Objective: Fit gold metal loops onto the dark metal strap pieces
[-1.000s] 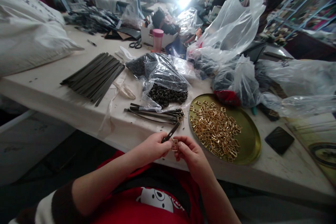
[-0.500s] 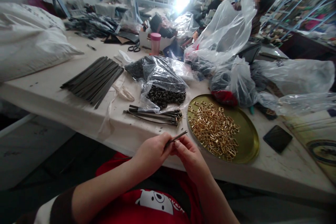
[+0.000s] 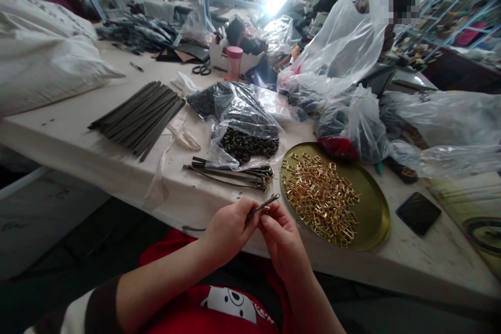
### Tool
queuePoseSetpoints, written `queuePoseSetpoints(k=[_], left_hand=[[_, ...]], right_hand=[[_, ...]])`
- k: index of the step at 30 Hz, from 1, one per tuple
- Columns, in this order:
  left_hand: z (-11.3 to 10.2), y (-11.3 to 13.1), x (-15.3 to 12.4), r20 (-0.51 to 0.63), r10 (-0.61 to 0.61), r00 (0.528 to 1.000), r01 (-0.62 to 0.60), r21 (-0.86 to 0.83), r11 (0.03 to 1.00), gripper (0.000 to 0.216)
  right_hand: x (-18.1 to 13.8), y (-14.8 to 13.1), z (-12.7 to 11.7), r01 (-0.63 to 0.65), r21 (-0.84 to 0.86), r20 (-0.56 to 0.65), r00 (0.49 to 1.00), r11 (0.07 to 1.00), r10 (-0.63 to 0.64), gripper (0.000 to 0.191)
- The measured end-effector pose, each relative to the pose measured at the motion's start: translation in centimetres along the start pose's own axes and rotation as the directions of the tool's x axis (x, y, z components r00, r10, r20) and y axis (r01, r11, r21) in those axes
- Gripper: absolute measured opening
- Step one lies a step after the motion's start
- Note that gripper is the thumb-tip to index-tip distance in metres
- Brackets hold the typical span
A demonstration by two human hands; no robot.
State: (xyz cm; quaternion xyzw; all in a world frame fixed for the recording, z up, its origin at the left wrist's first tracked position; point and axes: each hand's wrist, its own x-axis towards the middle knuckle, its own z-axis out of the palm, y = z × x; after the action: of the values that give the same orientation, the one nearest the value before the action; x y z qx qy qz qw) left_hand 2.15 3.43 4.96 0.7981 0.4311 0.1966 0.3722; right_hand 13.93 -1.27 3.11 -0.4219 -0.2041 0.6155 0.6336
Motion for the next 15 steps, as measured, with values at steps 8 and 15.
queuePoseSetpoints(k=[8, 15], left_hand=[[-0.8, 0.0, 0.8, 0.072, -0.103, 0.992, 0.119, -0.267, 0.956, 0.016], [-1.7, -0.6, 1.4, 0.193, -0.114, 0.975, 0.172, -0.322, 0.931, 0.018]], right_hand=[[0.6, 0.5, -0.4, 0.008, -0.153, -0.059, 0.998, 0.988, -0.017, 0.014], [0.8, -0.5, -0.8, 0.079, -0.334, -0.077, 0.991, 0.939, -0.111, 0.018]])
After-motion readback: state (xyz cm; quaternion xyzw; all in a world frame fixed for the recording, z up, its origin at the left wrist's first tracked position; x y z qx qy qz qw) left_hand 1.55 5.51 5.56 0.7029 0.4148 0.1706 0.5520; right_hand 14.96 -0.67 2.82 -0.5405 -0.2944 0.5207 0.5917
